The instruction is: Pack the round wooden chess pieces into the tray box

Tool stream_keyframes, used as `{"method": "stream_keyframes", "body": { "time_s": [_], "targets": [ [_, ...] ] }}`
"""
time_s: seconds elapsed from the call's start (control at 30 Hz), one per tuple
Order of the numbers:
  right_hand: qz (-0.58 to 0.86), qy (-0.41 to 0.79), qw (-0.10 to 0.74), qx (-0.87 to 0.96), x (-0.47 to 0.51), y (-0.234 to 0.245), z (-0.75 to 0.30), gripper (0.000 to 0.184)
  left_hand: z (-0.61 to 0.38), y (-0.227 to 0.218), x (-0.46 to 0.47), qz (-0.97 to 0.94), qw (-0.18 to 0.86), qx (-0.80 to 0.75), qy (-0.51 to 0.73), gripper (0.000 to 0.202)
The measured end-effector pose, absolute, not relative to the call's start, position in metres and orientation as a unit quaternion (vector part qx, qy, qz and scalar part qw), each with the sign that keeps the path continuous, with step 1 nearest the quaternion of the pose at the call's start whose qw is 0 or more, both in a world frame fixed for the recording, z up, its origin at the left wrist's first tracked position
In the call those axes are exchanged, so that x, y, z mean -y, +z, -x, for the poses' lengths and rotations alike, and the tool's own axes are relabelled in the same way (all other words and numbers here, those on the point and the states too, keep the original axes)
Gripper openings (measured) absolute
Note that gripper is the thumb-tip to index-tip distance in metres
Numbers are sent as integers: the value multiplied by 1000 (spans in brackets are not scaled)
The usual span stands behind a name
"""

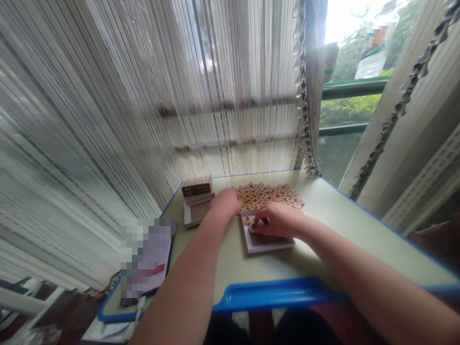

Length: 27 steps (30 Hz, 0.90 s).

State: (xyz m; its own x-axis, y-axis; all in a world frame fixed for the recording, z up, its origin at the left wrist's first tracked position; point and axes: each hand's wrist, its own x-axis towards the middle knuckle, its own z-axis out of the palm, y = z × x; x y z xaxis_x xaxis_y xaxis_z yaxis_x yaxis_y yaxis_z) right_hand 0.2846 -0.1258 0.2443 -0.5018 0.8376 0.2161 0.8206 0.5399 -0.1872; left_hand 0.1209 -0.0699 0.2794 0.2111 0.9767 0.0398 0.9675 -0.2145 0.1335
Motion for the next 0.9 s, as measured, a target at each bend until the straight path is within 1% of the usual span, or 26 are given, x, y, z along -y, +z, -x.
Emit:
{"method": "stream_keyframes", "body": {
  "time_s": [0.17,0.33,0.5,0.6,0.67,0.77,0.9],
  "targets": [
    [452,22,177,874,123,241,-281,23,-123,279,72,-782,49,-620,48,30],
    [434,26,191,880,121,236,-279,21,-130,275,75,-754,22,-650,90,35],
    [412,41,205,887,121,233,-278,20,-136,268,74,-730,1,-673,119,35],
    [417,51,237,876,121,234,-277,24,-136,268,73,-732,-15,-667,135,35],
    [429,29,257,865,120,235,-276,24,-135,268,72,-735,-19,-664,138,34],
    [421,-14,252,871,119,236,-274,23,-134,267,72,-737,-17,-662,134,33],
    [388,-17,228,893,119,236,-273,22,-134,267,71,-739,-14,-662,124,34]
  ]
}}
